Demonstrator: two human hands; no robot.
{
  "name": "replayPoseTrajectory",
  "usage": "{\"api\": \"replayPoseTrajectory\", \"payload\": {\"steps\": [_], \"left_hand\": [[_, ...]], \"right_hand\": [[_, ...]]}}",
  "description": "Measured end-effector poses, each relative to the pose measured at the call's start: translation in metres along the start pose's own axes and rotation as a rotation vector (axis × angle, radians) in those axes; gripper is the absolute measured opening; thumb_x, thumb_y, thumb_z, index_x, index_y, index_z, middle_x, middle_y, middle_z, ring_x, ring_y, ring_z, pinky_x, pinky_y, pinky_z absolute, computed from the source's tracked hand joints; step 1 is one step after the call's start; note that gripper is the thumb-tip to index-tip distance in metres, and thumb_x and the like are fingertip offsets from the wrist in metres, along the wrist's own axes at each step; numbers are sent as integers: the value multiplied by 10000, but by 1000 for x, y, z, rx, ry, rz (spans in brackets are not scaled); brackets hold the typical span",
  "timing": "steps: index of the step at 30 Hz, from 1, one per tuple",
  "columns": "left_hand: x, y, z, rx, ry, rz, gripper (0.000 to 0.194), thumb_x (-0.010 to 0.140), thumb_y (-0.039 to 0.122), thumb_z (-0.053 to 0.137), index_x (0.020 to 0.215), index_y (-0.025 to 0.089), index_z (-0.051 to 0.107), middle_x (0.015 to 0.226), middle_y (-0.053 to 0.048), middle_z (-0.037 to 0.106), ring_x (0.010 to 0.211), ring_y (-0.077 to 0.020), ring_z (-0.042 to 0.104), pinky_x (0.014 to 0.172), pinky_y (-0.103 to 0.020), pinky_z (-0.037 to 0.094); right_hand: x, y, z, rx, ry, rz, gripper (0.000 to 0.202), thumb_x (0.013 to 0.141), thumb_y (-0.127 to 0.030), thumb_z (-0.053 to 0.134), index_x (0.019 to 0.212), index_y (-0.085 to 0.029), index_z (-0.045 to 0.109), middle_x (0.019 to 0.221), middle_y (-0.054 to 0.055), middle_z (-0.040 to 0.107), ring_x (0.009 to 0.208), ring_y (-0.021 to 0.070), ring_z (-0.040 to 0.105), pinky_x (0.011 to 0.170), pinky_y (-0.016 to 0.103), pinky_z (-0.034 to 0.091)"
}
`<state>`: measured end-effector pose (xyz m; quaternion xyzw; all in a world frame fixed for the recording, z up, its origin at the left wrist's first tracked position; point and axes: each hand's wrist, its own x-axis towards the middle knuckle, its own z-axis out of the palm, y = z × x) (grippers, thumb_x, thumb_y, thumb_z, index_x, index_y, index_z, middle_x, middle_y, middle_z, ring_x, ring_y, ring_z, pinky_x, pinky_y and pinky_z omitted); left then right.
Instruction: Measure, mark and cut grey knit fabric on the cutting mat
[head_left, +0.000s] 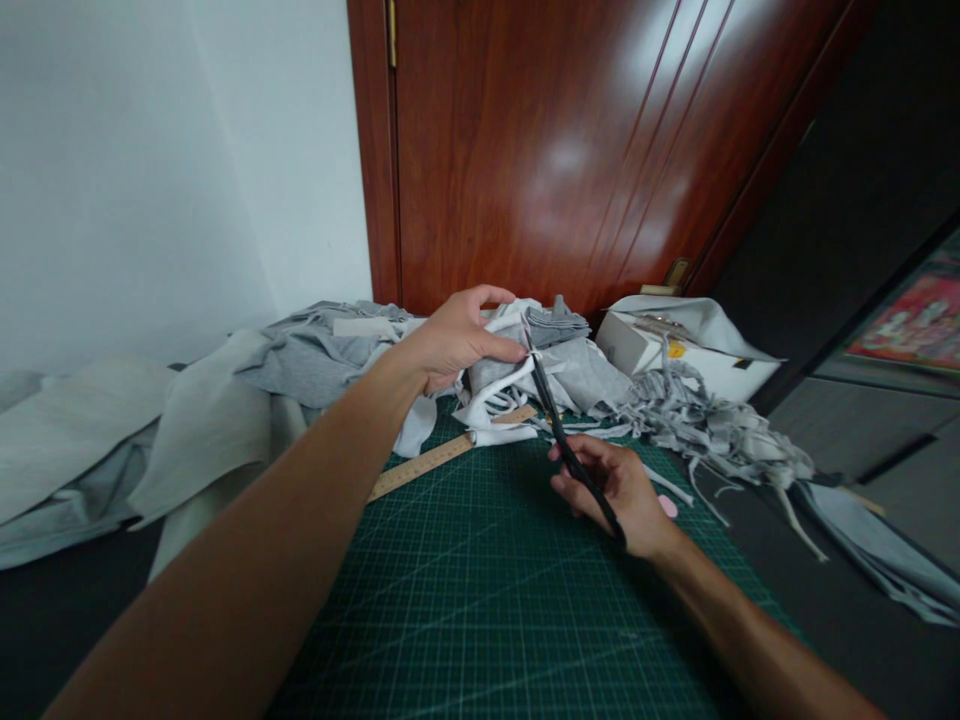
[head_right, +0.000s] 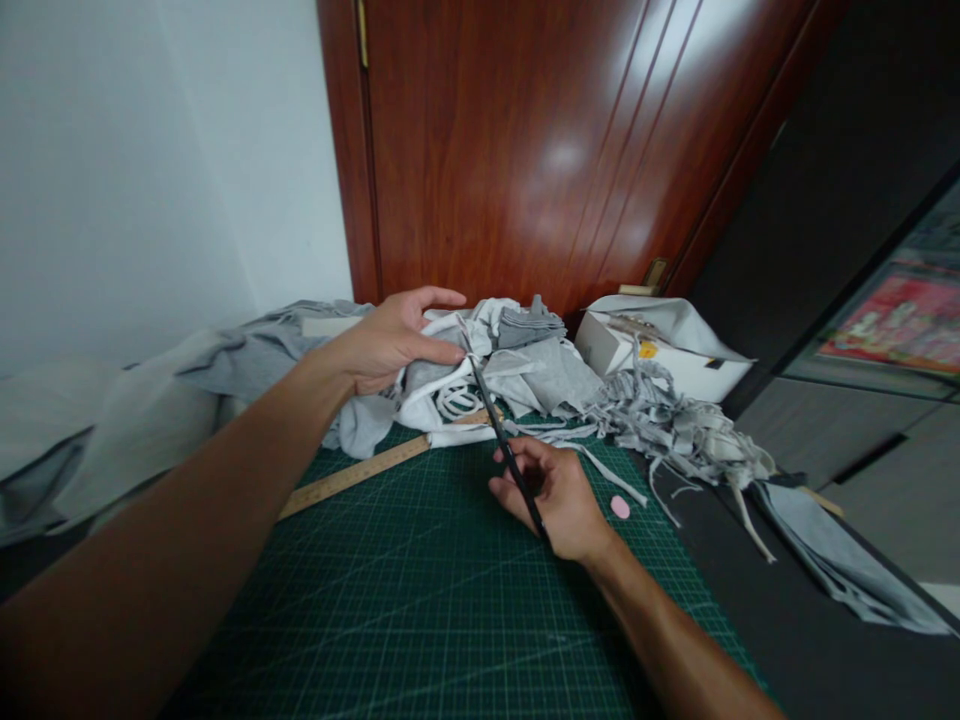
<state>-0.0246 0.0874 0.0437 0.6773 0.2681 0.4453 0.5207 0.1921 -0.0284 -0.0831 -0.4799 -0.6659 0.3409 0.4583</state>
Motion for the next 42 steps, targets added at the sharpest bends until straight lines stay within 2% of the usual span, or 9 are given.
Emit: {"api": "replayPoseTrajectory", "payload": {"steps": [3,8,16,23,31,35,42], "left_hand": [[0,0,2,-16,-13,-30,774,618,16,843,1327,158,567,974,-67,705,898,-228,687,854,-429,565],[0,-1,3,-32,-10,-44,781,611,8,842,1324,156,558,950,-62,700,865,-224,686,831,-431,567],[0,0,3,-14,-1,-26,739,609,19,836,1289,159,583,963,-63,711,866,-214,686,832,-411,562],[-1,2,3,-25,11,-35,758,610,6,833,1310,155,583,1006,-74,708,884,-217,690,822,-400,568],[-2,4,-1,-54,-57,16,828,604,19,859,1367,135,561,1159,-123,690,987,-228,685,854,-375,578],[-4,6,-3,-94,-116,9,857,607,21,866,1389,155,541,1142,-112,704,1020,-236,693,911,-399,573],[-6,11,-3,-159,-119,-16,830,593,-23,861,1353,125,561,1136,-104,703,968,-198,699,937,-386,571]], "right_hand": [[0,0,0,-6,11,-8,337,782,-411,825,981,-197,656,648,-41,557,522,125,487,470,250,415],[0,1,0,-30,15,-18,312,795,-397,812,969,-198,647,652,-42,556,520,125,499,476,248,414],[-1,-1,-1,-90,-7,-52,268,867,-398,742,1005,-197,632,631,-49,550,502,115,470,468,241,367],[-1,-5,-1,-147,-3,-79,261,873,-411,728,1002,-204,638,614,-51,541,481,119,479,466,249,366],[-5,-10,-4,65,-71,-63,252,834,-376,772,971,-202,650,620,-57,564,445,108,513,446,235,388],[-6,-9,-6,124,-96,-63,237,838,-380,762,963,-199,673,609,-51,570,440,109,525,446,232,397],[-5,-10,-8,205,-144,-34,261,801,-354,783,975,-183,691,586,-55,565,423,102,506,434,222,381]]}}
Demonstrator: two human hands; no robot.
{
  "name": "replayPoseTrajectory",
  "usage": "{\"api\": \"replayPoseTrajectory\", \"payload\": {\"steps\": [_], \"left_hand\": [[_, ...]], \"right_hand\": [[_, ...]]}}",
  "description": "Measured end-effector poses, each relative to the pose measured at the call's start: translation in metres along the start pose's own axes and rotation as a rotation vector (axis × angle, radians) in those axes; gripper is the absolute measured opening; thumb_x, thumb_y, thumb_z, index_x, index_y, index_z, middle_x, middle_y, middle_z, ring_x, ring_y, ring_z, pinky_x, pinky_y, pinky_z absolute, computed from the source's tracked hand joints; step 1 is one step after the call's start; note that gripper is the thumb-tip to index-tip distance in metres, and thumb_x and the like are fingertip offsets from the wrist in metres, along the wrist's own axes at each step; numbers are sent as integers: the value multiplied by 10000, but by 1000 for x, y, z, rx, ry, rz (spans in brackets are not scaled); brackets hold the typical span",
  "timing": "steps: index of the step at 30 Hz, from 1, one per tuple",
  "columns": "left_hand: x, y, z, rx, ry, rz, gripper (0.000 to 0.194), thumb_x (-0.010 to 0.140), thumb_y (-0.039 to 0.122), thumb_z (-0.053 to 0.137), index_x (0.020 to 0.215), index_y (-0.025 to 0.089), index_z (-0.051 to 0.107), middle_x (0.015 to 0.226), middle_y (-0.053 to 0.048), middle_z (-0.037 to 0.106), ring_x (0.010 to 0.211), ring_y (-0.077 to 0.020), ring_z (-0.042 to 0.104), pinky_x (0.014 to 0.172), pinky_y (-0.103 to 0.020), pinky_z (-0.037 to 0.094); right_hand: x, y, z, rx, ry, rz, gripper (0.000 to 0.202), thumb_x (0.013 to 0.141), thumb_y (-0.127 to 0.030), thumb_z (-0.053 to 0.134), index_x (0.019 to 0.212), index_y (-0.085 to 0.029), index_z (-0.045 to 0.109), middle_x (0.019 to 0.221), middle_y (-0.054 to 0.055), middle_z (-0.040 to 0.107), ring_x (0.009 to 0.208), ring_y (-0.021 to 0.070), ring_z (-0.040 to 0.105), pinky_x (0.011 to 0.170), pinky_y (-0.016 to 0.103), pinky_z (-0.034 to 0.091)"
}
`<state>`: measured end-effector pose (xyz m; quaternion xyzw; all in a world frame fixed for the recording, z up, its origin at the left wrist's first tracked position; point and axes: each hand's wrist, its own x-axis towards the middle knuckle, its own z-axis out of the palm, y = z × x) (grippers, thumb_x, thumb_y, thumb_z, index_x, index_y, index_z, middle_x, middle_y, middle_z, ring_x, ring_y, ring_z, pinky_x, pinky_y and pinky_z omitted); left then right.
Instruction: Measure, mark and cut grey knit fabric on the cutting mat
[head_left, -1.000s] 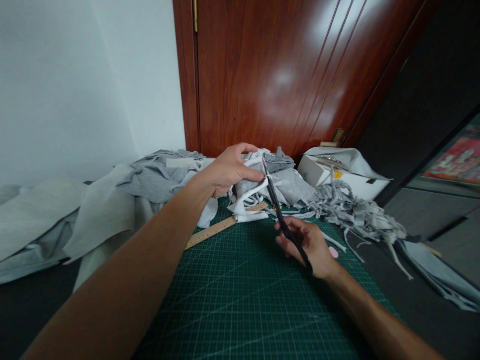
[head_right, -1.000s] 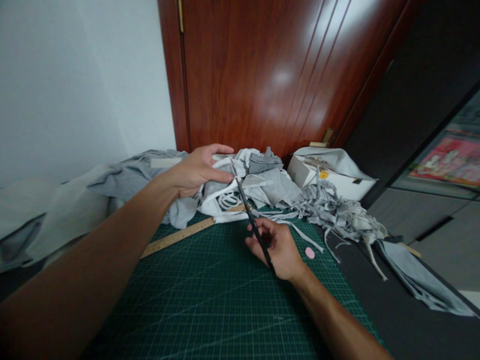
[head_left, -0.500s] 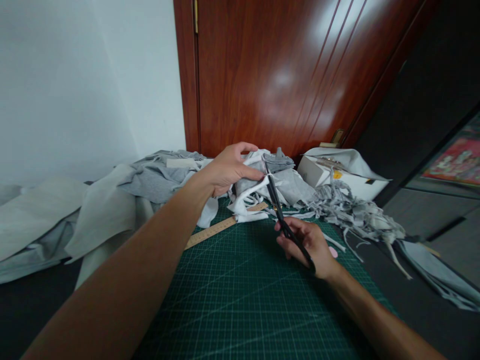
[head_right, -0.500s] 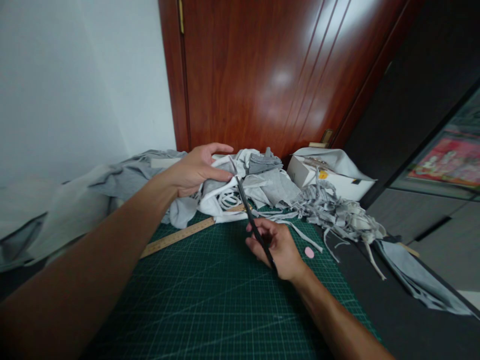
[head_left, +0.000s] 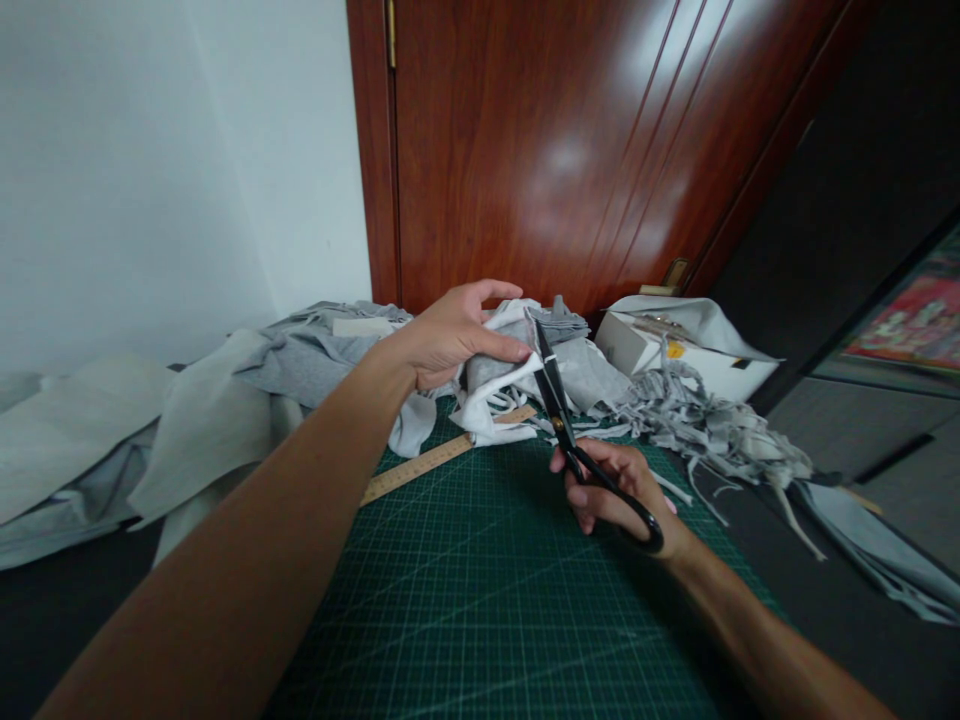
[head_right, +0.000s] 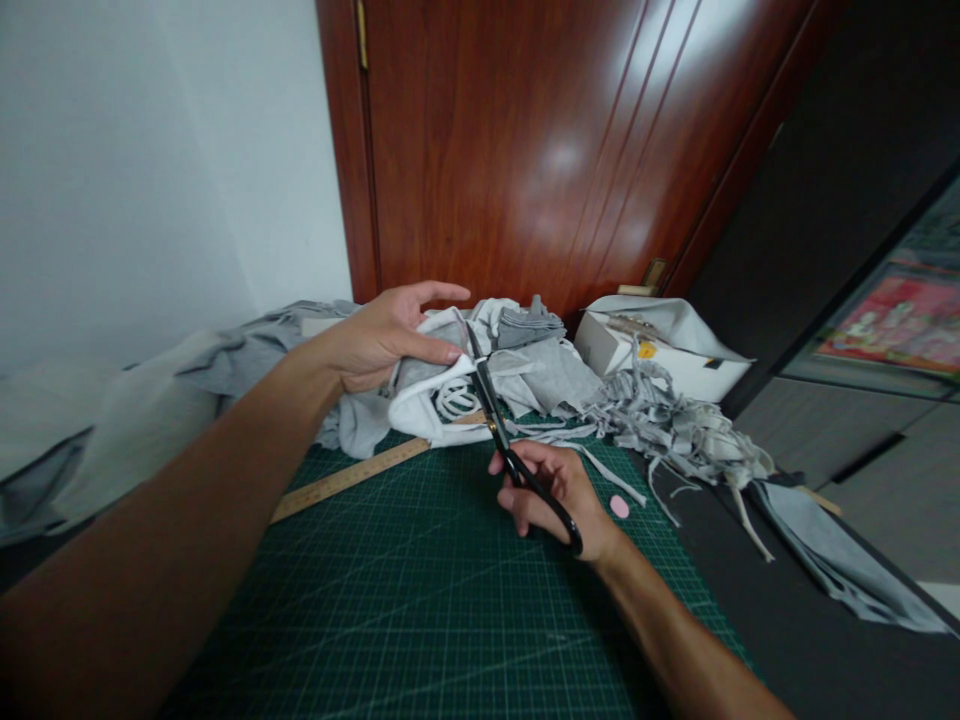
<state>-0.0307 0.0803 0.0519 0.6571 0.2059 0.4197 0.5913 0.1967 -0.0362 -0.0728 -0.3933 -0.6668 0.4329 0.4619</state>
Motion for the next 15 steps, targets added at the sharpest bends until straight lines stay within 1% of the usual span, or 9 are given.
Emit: {"api": "replayPoseTrajectory", "payload": {"steps": [3,9,15], "left_hand": [[0,1,0,-15,-2,-3,834,581,-40,862,1346,107,561,1126,-99,697,961,-185,694,941,-373,565],[0,1,-2,-8,-4,-42,773,592,-32,857,1301,120,587,1121,-102,703,1018,-217,697,968,-403,555],[0,2,-2,22,0,-70,753,610,-25,853,1296,119,578,1063,-92,715,904,-196,704,896,-414,580]], "right_hand": [[0,-1,-1,17,-20,-30,259,807,-329,781,997,-177,692,582,-53,588,426,97,515,437,208,386],[2,-1,-5,14,-57,-58,257,829,-296,784,1043,-172,714,635,-43,613,433,86,547,444,193,422],[1,0,-8,15,-47,-49,291,844,-308,799,1089,-170,724,679,-30,636,454,78,547,444,182,442]]}}
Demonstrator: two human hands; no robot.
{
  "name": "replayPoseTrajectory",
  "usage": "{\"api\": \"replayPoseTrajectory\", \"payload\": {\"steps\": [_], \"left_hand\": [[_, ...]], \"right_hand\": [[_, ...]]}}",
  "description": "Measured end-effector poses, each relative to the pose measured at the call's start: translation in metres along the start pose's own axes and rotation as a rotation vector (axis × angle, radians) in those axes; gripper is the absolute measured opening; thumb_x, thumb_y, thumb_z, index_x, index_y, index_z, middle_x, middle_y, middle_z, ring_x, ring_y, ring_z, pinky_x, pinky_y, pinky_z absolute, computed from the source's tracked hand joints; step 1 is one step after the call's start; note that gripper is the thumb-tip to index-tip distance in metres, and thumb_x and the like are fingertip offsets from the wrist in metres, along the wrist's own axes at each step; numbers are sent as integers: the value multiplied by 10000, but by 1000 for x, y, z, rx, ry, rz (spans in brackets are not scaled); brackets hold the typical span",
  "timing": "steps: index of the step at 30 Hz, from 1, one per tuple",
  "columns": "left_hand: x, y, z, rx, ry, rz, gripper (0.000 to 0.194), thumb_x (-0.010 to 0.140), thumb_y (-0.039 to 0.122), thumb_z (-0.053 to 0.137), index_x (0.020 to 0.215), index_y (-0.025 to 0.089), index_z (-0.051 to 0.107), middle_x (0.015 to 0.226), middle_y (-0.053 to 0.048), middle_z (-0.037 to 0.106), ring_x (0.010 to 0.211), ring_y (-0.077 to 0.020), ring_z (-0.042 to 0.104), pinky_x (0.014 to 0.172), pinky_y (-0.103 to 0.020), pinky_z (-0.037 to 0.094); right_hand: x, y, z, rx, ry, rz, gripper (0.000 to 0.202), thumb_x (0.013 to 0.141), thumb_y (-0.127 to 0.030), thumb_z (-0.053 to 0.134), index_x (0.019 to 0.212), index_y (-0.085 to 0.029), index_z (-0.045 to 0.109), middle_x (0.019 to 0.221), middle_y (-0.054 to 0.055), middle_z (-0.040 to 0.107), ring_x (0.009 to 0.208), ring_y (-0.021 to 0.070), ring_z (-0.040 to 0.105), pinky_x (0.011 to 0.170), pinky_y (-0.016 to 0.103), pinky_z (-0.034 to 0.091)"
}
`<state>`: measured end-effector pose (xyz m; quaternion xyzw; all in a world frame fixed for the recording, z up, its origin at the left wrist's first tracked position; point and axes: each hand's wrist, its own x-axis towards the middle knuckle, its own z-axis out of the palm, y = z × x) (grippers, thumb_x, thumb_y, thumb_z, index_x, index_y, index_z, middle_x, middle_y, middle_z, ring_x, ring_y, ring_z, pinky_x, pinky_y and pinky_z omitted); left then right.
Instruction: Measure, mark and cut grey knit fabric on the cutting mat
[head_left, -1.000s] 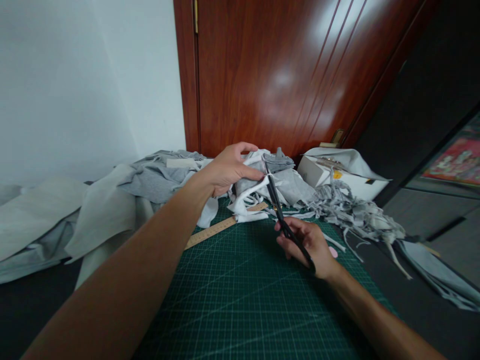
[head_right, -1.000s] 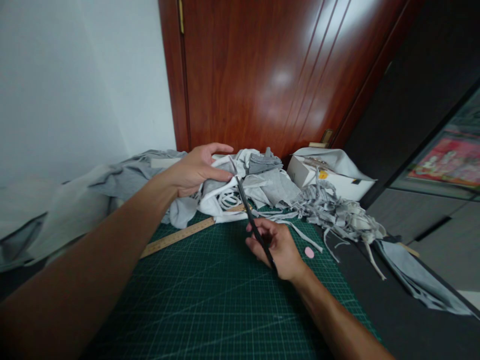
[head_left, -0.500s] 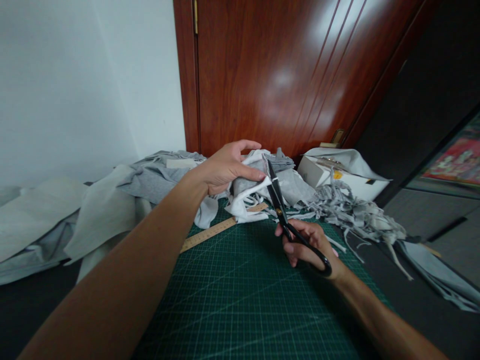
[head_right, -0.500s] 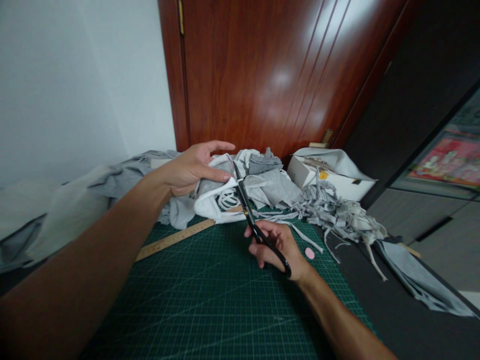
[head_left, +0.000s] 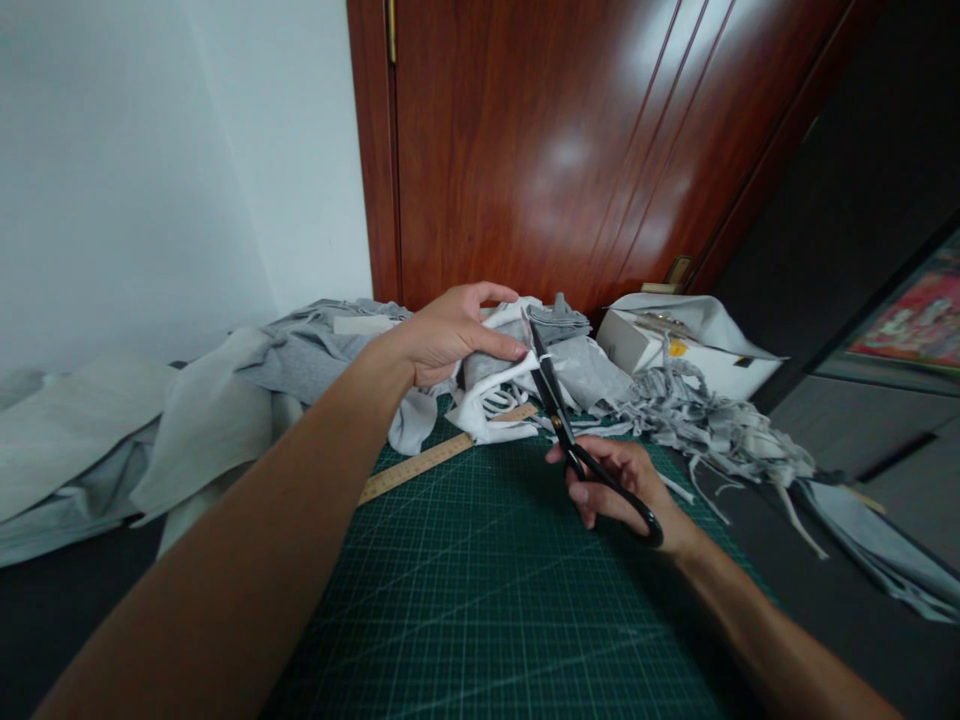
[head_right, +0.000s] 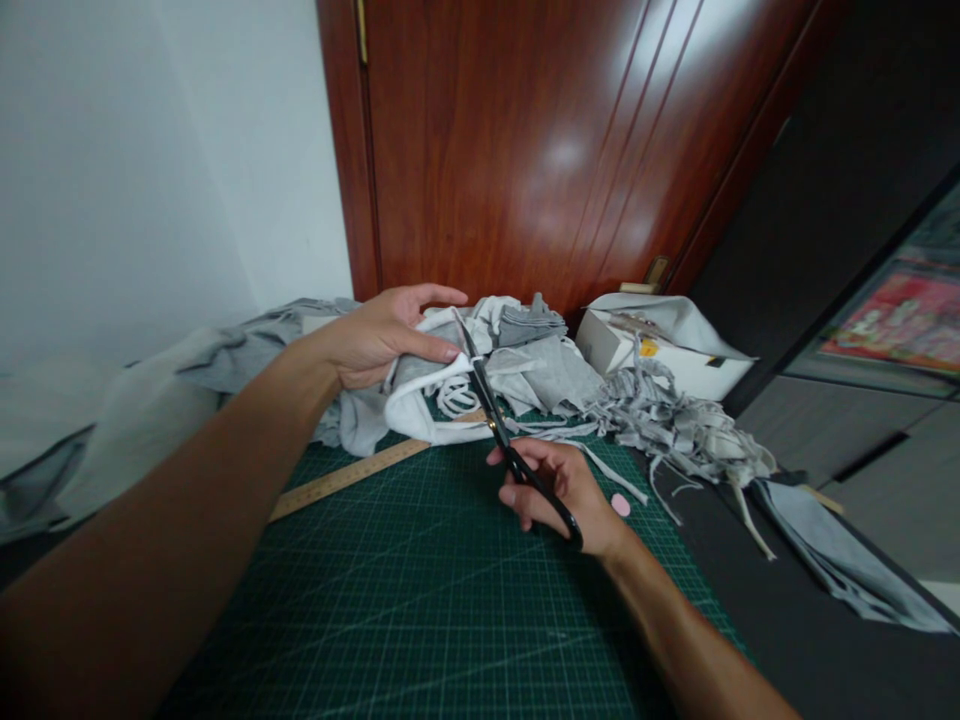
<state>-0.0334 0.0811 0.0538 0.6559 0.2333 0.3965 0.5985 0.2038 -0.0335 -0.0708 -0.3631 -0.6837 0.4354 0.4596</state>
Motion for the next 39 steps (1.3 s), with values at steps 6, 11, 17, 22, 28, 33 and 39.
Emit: {"api": "replayPoseTrajectory", "payload": {"steps": [6,11,17,22,28,33,39], "left_hand": [[-2,2,0,40,23,-25,777,608,-17,853,1320,114,570,1093,-98,706,934,-202,702,926,-424,568],[-2,3,-1,87,38,-30,781,588,6,864,1308,115,581,1108,-106,705,1002,-233,699,951,-430,553],[-2,3,-1,122,51,-28,764,564,34,879,1270,127,603,1113,-105,708,998,-230,689,936,-406,547],[-2,1,-2,130,43,-31,796,557,42,884,1293,122,592,1082,-102,712,943,-217,691,912,-407,552],[-2,3,-2,127,21,-80,840,562,47,902,1333,124,576,1077,-106,716,929,-225,707,911,-413,556],[0,-1,-4,130,19,-84,851,559,69,918,1333,153,575,1096,-108,714,964,-241,710,923,-433,564],[2,-3,-2,105,40,-87,870,537,44,919,1321,156,559,1055,-104,711,926,-264,719,886,-485,581]], "right_hand": [[1,2,-4,-7,-16,35,354,832,-339,833,1125,-171,728,694,-30,635,479,74,548,453,172,456],[0,-1,-8,-32,-26,47,374,834,-359,835,1141,-176,724,706,-35,616,498,68,533,463,166,455],[0,-8,-11,-72,-45,74,402,824,-356,839,1162,-175,717,733,-30,595,546,79,526,499,182,420],[0,-6,-10,-66,-45,92,422,829,-377,829,1178,-175,705,749,-27,579,569,92,510,510,202,406],[0,-5,-12,-68,-40,102,438,825,-398,822,1174,-161,702,748,-23,576,571,103,498,508,218,403],[0,-4,-11,-75,-35,103,431,824,-394,825,1170,-165,707,754,-18,589,568,104,509,515,222,395],[1,2,-9,-96,19,96,411,825,-399,824,1151,-166,733,740,-18,574,557,100,491,502,221,379]]}}
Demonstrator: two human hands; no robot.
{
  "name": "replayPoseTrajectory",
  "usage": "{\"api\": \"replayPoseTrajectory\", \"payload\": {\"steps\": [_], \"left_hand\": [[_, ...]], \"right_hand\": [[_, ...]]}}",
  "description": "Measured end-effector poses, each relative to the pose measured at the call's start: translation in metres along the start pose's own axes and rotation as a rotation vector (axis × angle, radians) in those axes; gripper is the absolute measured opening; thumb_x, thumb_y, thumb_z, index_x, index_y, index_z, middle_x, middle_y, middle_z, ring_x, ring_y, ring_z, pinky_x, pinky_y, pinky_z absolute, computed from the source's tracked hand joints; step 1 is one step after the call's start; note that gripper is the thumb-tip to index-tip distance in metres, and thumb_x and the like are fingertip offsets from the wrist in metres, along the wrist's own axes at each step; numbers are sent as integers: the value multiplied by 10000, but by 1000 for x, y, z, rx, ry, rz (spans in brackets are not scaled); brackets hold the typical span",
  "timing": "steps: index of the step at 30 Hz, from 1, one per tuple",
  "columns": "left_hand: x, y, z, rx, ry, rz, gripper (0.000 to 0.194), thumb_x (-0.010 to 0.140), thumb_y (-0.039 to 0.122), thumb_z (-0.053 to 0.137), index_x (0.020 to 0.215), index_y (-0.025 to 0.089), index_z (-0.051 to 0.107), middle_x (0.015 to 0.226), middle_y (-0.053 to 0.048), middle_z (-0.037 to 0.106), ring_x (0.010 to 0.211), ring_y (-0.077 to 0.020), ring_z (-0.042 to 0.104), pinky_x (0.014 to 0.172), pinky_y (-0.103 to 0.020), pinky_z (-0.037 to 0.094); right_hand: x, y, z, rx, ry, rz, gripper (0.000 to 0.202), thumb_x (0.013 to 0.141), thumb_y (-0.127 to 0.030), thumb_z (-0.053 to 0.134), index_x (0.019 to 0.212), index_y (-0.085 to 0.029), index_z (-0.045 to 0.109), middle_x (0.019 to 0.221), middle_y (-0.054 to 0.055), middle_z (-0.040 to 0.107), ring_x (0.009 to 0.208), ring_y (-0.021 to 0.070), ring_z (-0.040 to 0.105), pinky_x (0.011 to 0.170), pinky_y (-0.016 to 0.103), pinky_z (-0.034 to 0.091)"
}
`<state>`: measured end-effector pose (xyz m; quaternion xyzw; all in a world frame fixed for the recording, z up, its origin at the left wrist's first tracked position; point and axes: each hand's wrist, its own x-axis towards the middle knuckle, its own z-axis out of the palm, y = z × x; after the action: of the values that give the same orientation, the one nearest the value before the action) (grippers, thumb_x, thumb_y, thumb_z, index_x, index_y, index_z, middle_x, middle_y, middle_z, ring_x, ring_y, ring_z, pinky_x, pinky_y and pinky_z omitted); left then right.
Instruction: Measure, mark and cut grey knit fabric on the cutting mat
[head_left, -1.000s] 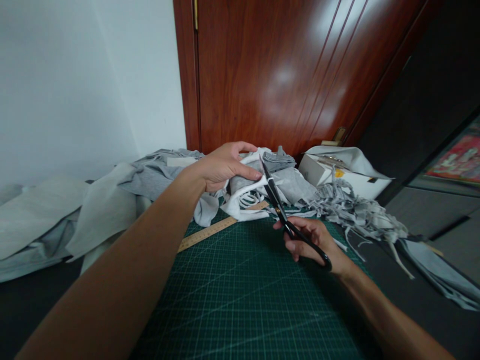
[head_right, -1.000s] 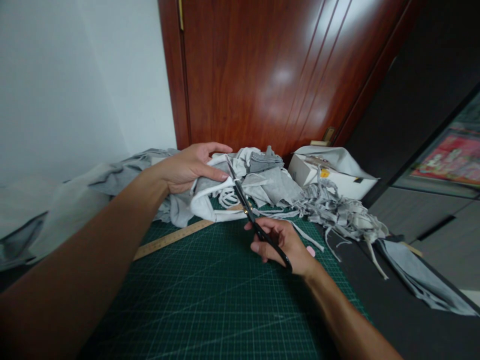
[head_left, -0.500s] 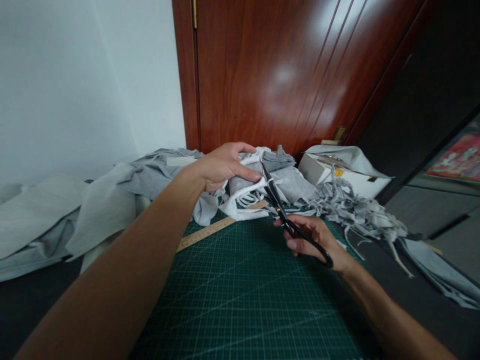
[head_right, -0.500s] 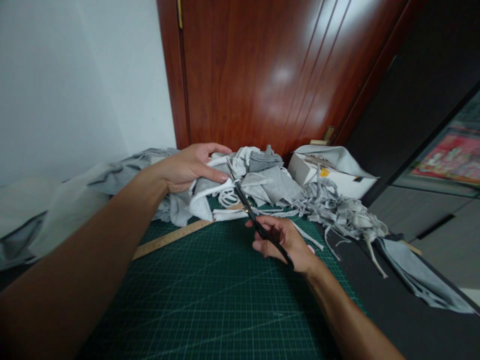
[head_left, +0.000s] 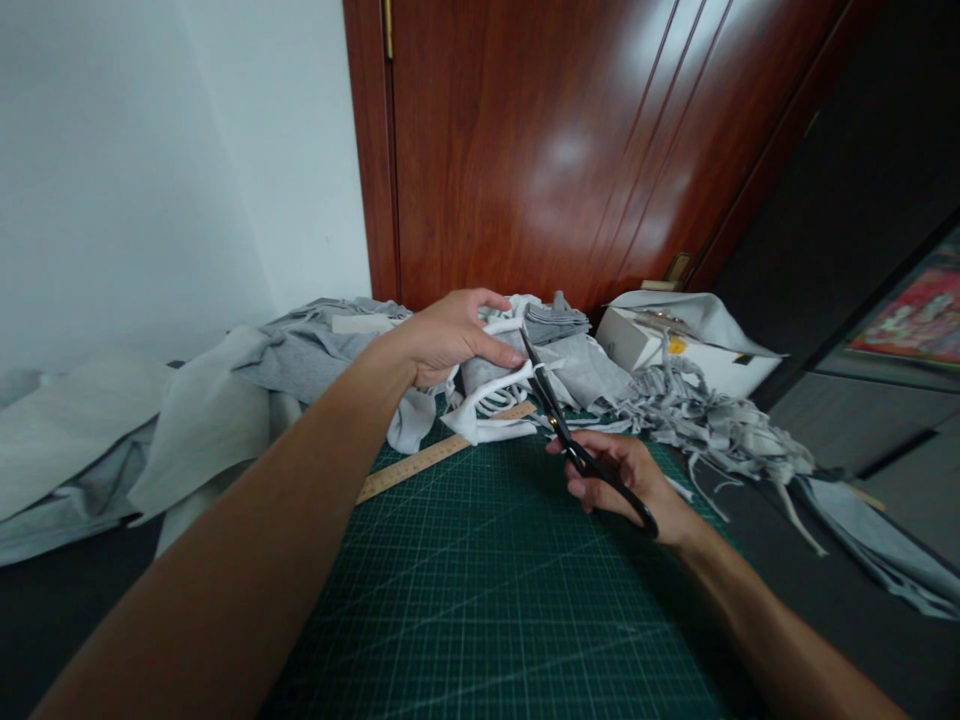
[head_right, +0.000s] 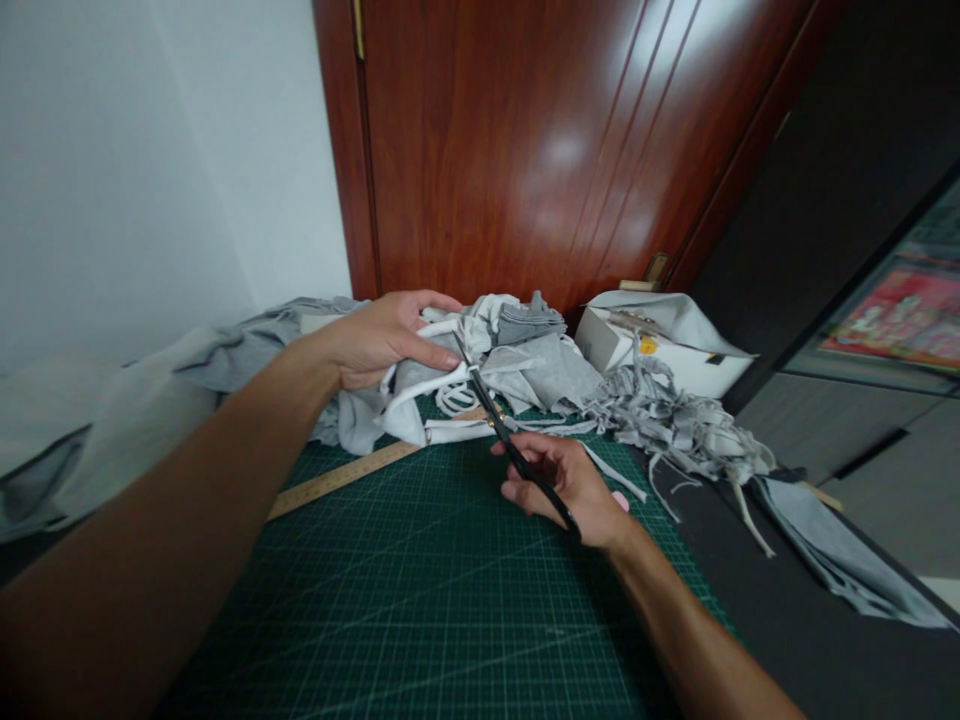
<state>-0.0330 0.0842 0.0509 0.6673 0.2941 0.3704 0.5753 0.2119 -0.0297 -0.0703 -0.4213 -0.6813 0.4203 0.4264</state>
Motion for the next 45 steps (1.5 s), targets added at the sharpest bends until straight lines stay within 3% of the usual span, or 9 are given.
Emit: {"api": "replayPoseTrajectory", "payload": {"steps": [6,11,17,27,37,45], "left_hand": [[0,0,5,0,-7,-5,892,529,41,912,1322,166,523,1024,-105,717,885,-266,714,860,-491,576],[-3,-2,15,152,19,43,1000,484,97,938,1370,188,482,1272,-176,669,1140,-336,671,1009,-497,507],[-5,-3,21,344,-33,203,1126,452,188,995,1432,209,440,1445,-164,580,1397,-360,508,1100,-416,425],[-5,-3,24,367,-36,205,1149,457,231,1002,1464,202,451,1472,-166,554,1364,-351,520,1141,-436,382],[-7,0,24,179,-67,94,1073,460,161,967,1430,201,511,1338,-138,630,1161,-290,640,1020,-411,495],[-6,-2,24,101,-83,40,1075,453,95,945,1429,202,506,1317,-141,641,1131,-293,662,951,-408,546]], "right_hand": [[1,5,1,-28,23,-8,388,834,-394,808,1134,-162,727,722,-23,568,541,102,507,491,219,394],[1,6,2,2,41,-6,388,825,-414,808,1110,-163,728,731,-17,593,534,101,501,480,218,421],[1,2,2,37,47,-4,391,808,-402,825,1108,-169,730,744,-14,613,522,102,530,474,219,457],[1,-1,6,96,48,-56,338,804,-421,820,1018,-180,718,699,-26,619,478,110,558,471,239,449],[-1,-1,7,130,35,-50,322,806,-413,814,1009,-186,710,663,-30,608,477,118,528,470,251,401],[-1,-2,7,115,43,-52,315,773,-402,834,977,-195,713,674,-26,607,476,117,511,455,254,398]]}}
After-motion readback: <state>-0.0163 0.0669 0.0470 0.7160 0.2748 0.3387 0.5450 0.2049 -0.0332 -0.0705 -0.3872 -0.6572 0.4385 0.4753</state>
